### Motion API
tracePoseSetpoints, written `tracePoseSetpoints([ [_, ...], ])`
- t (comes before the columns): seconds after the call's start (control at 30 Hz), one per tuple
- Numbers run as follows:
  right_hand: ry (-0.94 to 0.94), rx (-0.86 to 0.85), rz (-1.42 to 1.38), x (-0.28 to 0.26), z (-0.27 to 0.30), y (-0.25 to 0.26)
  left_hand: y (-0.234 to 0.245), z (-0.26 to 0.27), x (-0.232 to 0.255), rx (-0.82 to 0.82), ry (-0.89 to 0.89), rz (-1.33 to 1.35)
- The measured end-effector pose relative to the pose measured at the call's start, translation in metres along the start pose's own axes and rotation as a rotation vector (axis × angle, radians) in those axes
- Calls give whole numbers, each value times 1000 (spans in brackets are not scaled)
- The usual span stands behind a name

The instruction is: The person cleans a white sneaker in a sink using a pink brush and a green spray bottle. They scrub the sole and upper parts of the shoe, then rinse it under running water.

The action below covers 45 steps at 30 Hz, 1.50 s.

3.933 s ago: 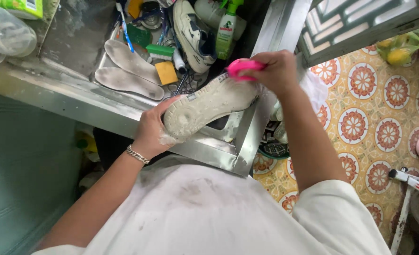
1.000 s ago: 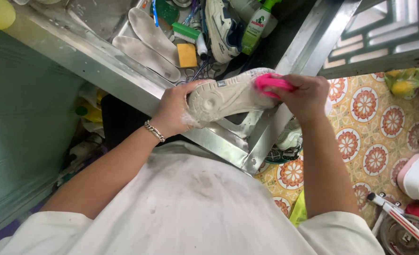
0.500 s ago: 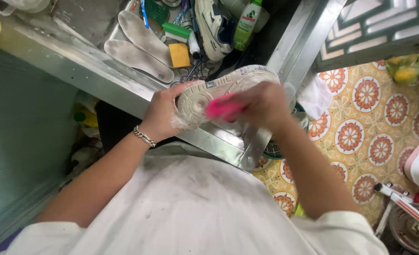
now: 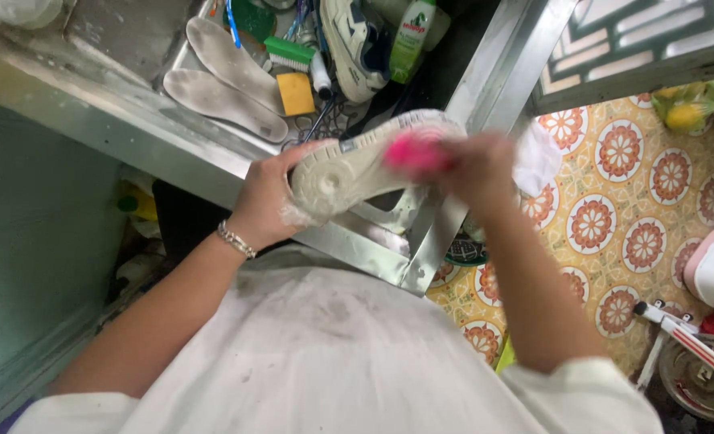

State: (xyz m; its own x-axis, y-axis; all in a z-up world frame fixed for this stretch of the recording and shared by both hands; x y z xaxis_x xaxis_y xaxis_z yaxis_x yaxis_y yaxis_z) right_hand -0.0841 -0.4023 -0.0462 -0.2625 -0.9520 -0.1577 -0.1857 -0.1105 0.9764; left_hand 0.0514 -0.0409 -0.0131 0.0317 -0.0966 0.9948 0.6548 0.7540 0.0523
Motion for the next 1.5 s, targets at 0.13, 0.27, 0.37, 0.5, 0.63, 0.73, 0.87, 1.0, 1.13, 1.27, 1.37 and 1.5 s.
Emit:
tracePoseSetpoints([
  [0.13,93,60,-152,2,26,8,-2,4,6,28,30,-27],
  [0.27,-267,86,-520,64,38,-9,0,0,2,9,10,-67],
  [0.37,20,205,-45,-57,53,24,0,2,-4,17,43,-82],
  [0.5,-103,199,-46,39,52,-10,2,9,0,-3,9,-55],
  [0.63,-207,187,-152,7,27,1,1,2,9,15,-18,-53],
  [0.73,-65,166,-134,-47,29,25,1,6,7,17,-3,-69],
  [0.87,-282,176,-76,55,-3,3,2,3,11,18,-28,-67],
  [1.0,-168,208,-108,-60,-2,45,2,7,7,32,-8,-45],
  [1.13,-244,49,-267,1,-11,13,2,6,6,36,-10,-44],
  [1.27,-96,208,-3,-14,-12,35,5,9,3,-24,-56,-8],
  [1.37,-29,192,-223,-87,22,19,3,10,-3,16,-74,-65],
  [1.5,-57,171,-104,-10,8,21,12,10,15,55,-122,-47],
])
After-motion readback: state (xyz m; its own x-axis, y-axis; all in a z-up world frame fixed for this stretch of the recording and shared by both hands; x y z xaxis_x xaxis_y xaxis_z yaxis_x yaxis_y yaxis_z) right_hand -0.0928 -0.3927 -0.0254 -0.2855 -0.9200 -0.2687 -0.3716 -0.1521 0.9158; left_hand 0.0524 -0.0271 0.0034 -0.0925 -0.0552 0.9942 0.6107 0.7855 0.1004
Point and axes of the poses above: each hand's wrist, its own z-axis away from the middle knuckle, its own y-axis out of the back of the hand, x = y × z, the point moved 6 cm from there along -z, towards the middle knuckle, and after that the axes turned 14 degrees about z, right-handed, at the moved point
